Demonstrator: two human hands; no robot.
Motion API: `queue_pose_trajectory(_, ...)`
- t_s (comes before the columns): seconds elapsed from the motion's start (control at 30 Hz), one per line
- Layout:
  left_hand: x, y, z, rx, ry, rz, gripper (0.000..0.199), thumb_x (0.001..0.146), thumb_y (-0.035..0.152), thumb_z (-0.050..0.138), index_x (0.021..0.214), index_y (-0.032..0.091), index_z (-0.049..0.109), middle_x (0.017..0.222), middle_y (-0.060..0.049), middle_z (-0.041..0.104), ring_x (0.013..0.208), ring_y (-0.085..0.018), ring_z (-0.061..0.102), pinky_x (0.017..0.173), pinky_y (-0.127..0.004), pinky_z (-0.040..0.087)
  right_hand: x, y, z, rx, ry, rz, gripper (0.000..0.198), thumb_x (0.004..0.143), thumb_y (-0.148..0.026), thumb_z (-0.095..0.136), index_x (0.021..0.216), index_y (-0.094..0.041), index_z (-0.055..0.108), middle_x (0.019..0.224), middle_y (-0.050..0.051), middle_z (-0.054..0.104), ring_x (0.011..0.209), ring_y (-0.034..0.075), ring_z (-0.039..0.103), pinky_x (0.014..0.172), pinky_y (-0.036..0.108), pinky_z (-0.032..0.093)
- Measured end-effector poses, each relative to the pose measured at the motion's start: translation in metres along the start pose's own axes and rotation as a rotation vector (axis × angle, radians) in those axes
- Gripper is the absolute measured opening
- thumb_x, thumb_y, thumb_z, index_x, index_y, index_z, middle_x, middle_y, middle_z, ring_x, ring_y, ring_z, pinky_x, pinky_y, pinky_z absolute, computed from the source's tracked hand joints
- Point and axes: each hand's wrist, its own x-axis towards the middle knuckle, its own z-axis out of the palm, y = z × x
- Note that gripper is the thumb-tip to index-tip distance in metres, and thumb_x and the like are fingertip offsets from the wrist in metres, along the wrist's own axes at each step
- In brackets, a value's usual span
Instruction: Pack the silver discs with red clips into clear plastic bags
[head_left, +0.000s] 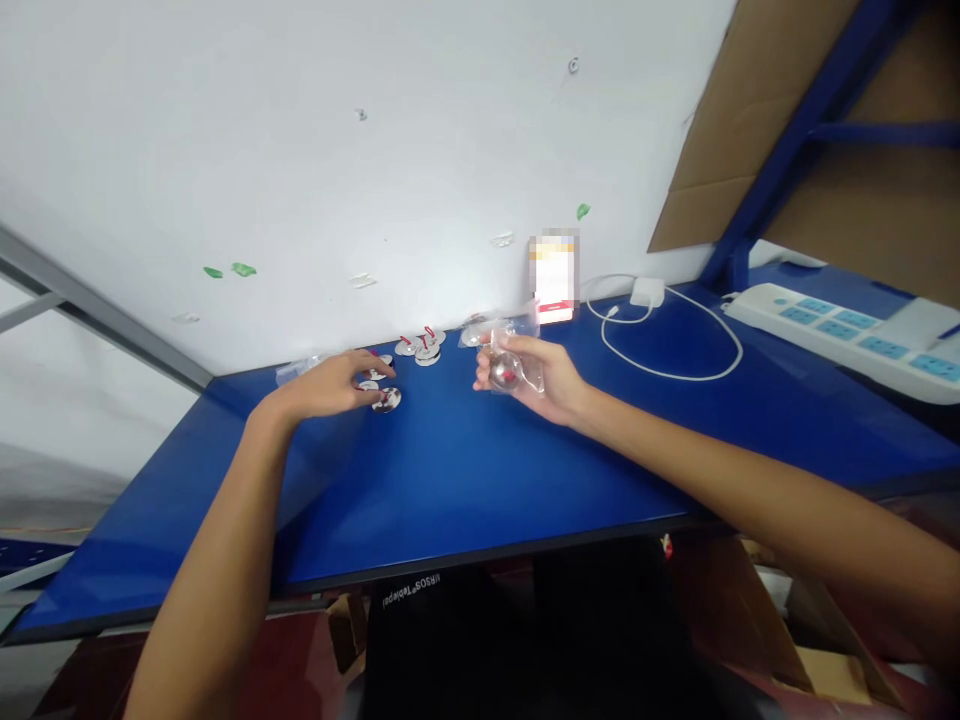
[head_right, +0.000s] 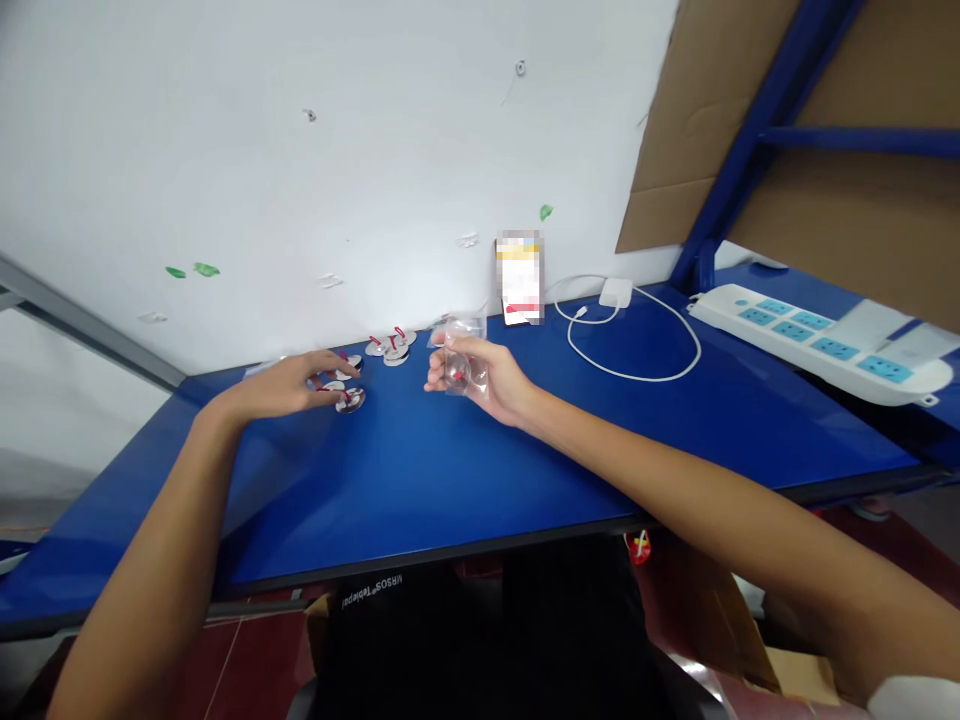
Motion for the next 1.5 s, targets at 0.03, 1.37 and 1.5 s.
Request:
queue_pose_trajectory(0.03, 0.0, -0.002, 0.0, -0.019, -0.004, 0.011, 0.049, 0.085, 0.055, 0.075, 0.125, 0.028, 0.085, 0.133, -0.01, 0.078, 0.115, -0.033, 0.074, 0.096, -0.037, 0.057, 0.0, 0.002, -0.001, -0.003, -0.002, 0.023, 0.023, 0.09, -0.034, 0.076, 0.108, -0.021, 0.071, 0.09, 0.005, 0.074, 0.084, 0.024, 0.069, 0.094, 0.044, 0.063)
queue_pose_trajectory(1.37, 0.006, 0.096, 0.037, -0.845, 0.523, 0.197, 0.032, 0.086, 0.045, 0.094, 0.106, 0.021, 0.088, 0.1, -0.01, 0.085, 0.078, -0.021, 0.079, 0.074, -0.034, 0.068, 0.006, 0.026, -0.004, -0.309, -0.4, 0.284, 0.036, 0.092, -0.039, 0.082, 0.115, -0.015, 0.069, 0.09, 0.008, 0.079, 0.081, 0.024, 0.08, 0.082, 0.04, 0.068)
queue_pose_trajectory(1.5, 0.002, 0.097, 0.036, -0.781, 0.378, 0.281, 0.022, 0.091, 0.044, 0.09, 0.104, 0.026, 0.09, 0.098, -0.009, 0.086, 0.086, -0.024, 0.081, 0.08, -0.037, 0.069, 0.005, 0.024, -0.002, -0.321, -0.421, 0.297, 0.036, 0.091, -0.037, 0.083, 0.115, -0.014, 0.069, 0.089, 0.006, 0.077, 0.079, 0.022, 0.079, 0.08, 0.038, 0.067)
